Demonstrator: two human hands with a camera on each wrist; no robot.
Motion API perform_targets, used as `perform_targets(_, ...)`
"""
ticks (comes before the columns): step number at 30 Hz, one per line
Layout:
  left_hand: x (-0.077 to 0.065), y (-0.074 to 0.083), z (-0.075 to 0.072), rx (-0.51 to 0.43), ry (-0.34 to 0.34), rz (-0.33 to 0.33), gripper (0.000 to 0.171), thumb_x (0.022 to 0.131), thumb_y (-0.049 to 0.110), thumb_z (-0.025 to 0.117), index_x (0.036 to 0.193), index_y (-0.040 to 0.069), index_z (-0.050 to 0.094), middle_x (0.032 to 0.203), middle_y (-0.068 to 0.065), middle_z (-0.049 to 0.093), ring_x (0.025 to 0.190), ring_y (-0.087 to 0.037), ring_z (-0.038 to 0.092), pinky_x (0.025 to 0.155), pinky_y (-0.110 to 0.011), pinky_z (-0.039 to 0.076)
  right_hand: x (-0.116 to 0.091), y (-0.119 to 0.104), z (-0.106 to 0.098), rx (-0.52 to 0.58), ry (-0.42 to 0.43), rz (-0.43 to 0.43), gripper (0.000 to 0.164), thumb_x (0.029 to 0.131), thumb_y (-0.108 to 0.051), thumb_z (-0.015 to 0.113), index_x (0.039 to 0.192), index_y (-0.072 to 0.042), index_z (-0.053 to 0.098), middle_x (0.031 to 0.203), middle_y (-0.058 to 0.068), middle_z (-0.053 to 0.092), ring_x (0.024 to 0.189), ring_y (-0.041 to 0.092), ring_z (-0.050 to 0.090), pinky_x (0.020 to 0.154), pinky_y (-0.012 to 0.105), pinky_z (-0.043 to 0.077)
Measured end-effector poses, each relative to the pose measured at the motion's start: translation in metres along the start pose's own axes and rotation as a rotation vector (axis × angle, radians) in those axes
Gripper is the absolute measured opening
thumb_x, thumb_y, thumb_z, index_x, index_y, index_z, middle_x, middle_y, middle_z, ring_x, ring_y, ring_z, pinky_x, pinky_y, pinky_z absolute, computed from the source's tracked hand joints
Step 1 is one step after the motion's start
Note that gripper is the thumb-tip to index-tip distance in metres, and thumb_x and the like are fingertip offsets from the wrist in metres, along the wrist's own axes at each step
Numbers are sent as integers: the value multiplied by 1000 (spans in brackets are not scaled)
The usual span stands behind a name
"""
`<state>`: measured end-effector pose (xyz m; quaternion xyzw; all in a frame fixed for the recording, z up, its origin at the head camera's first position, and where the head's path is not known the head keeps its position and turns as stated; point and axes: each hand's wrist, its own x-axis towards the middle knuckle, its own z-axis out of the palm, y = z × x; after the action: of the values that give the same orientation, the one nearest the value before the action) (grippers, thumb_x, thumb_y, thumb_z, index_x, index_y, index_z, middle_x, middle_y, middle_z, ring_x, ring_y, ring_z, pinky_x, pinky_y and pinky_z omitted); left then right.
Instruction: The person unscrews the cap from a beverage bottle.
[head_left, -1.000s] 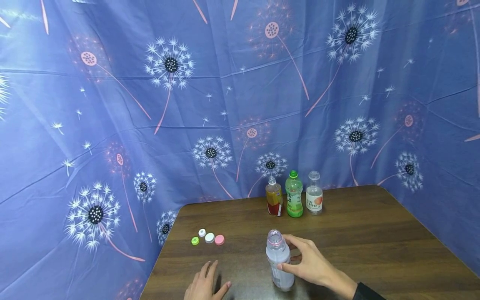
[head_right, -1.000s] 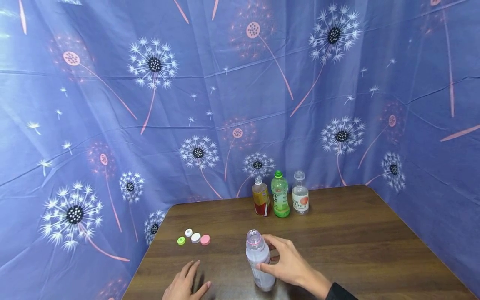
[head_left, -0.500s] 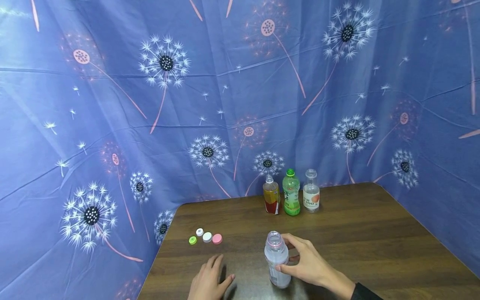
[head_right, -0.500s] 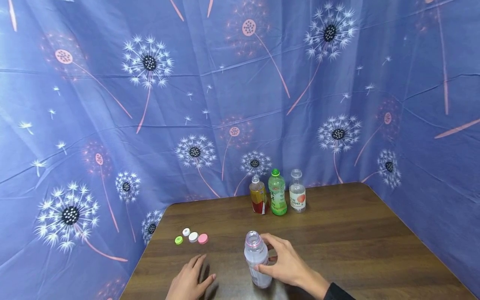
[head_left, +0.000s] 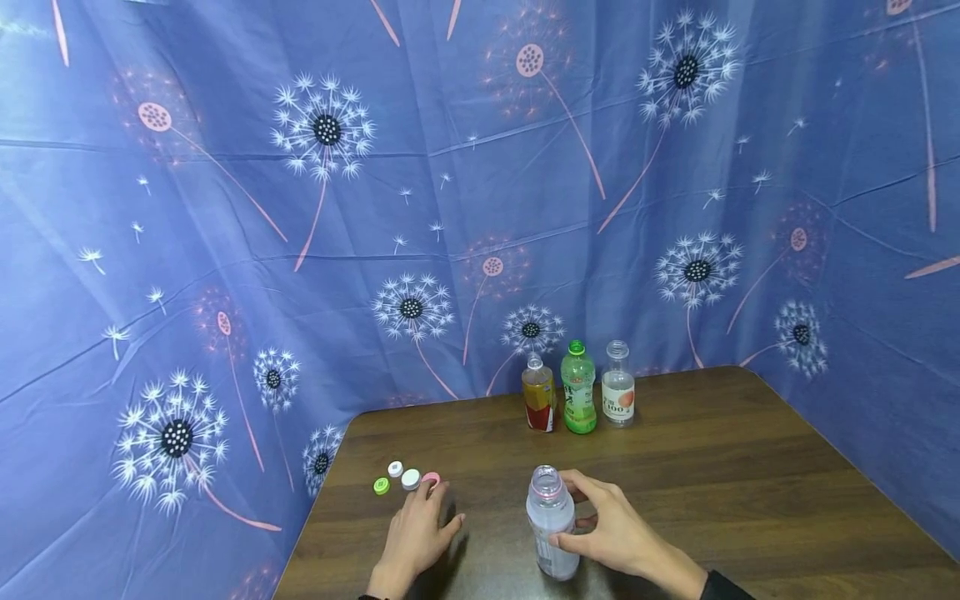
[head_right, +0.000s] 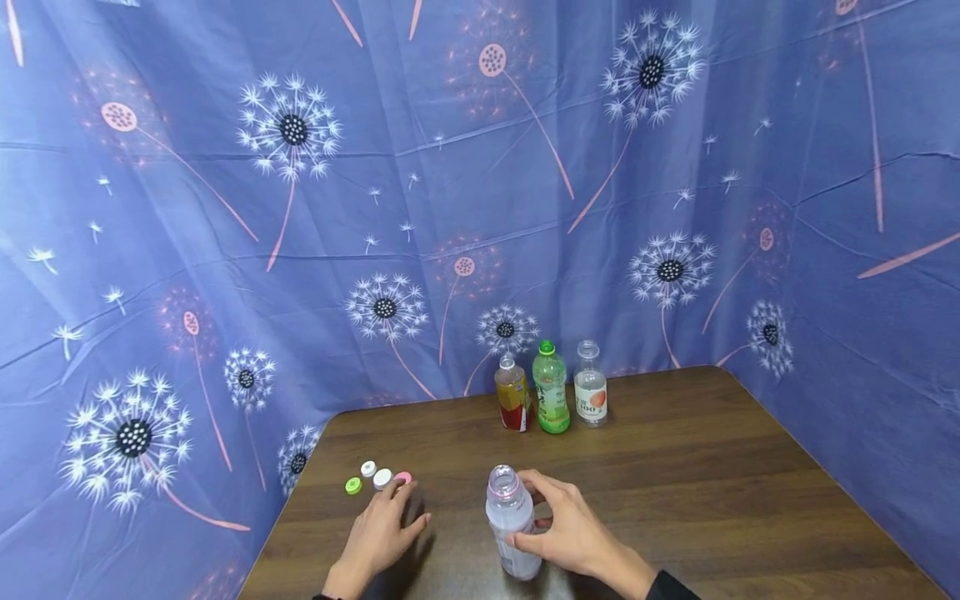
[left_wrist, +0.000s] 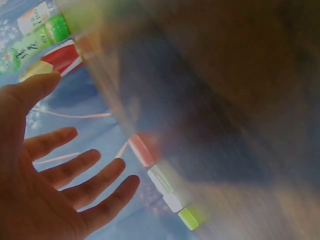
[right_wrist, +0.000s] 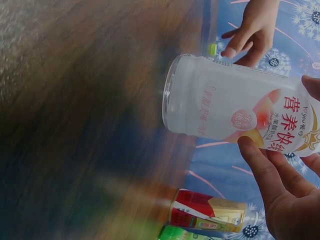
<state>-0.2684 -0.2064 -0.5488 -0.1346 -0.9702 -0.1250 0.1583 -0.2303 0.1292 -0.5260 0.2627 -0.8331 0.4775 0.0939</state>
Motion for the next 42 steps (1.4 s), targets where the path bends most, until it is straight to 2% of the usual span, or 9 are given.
perform_targets(6, 22, -12, 13, 45, 39, -23, 61, 81, 41, 82, 130, 10, 64, 131, -19, 62, 110, -43, 64, 75, -56, 56, 2, -1, 3, 8, 29, -12, 71, 73, -31, 91, 134, -34, 54, 111, -14, 67, 96, 7, 65, 67, 22, 59)
perform_targets(12, 39, -25, 26, 86, 37, -62, 59, 81, 37, 82, 131, 13, 64, 137, -21, 58, 122, -48, 56, 83, -63, 52, 3, -4, 4, 28, 28, 20, 71, 75, -34, 91, 135, -35, 54, 113, -12, 67, 97, 10, 67, 68, 23, 59)
perform_targets(15, 43, -27, 31, 77, 6, -77, 55, 84, 36, 80, 132, 16, 65, 141, -21, 56, 126, -49, 53, 87, -65, 50, 1, -4, 4, 37, 31, 36, 70, 75, -36, 90, 134, -34, 54, 114, -10, 67, 98, 11, 68, 69, 22, 59)
perform_targets(20, 52, -21, 28, 73, -77, -96, 49, 87, 34, 76, 132, 16, 66, 143, -23, 55, 126, -50, 52, 90, -68, 48, -1, -3, 3, 28, 53, 45, 68, 74, -38, 90, 132, -34, 56, 113, -11, 67, 99, 10, 68, 68, 19, 58)
perform_targets(24, 61, -20, 25, 95, -132, -111, 49, 87, 30, 76, 133, 17, 67, 140, -22, 58, 123, -48, 53, 91, -67, 47, -1, -2, 2, 35, 53, 58, 67, 74, -39, 91, 131, -34, 56, 113, -10, 68, 99, 11, 68, 68, 20, 58)
perform_targets(27, 65, -21, 23, 121, -138, -110, 47, 86, 27, 77, 131, 18, 68, 133, -21, 63, 117, -45, 54, 89, -64, 49, -1, -1, 3, 43, 49, 64, 67, 74, -39, 91, 131, -33, 56, 112, -10, 68, 99, 13, 69, 68, 21, 59)
perform_targets(35, 63, -26, 29, 165, -76, -80, 35, 82, 19, 80, 116, 11, 75, 107, -17, 72, 98, -39, 58, 78, -53, 52, -1, 1, 5, 45, 50, 59, 66, 73, -38, 92, 129, -34, 57, 112, -9, 68, 97, 10, 68, 67, 23, 59)
perform_targets(39, 63, -30, 34, 184, -31, -51, 26, 79, 8, 79, 105, 13, 78, 97, -16, 74, 89, -38, 58, 70, -49, 52, 0, 0, 5, 53, 49, 50, 65, 73, -36, 92, 128, -34, 58, 112, -9, 68, 97, 12, 68, 67, 24, 60)
perform_targets(42, 65, -32, 36, 183, -21, -48, 22, 78, 2, 78, 97, 12, 78, 91, -16, 73, 86, -37, 57, 68, -50, 51, 1, 1, 5, 56, 47, 48, 64, 73, -35, 92, 128, -33, 58, 111, -9, 68, 97, 14, 68, 67, 24, 60)
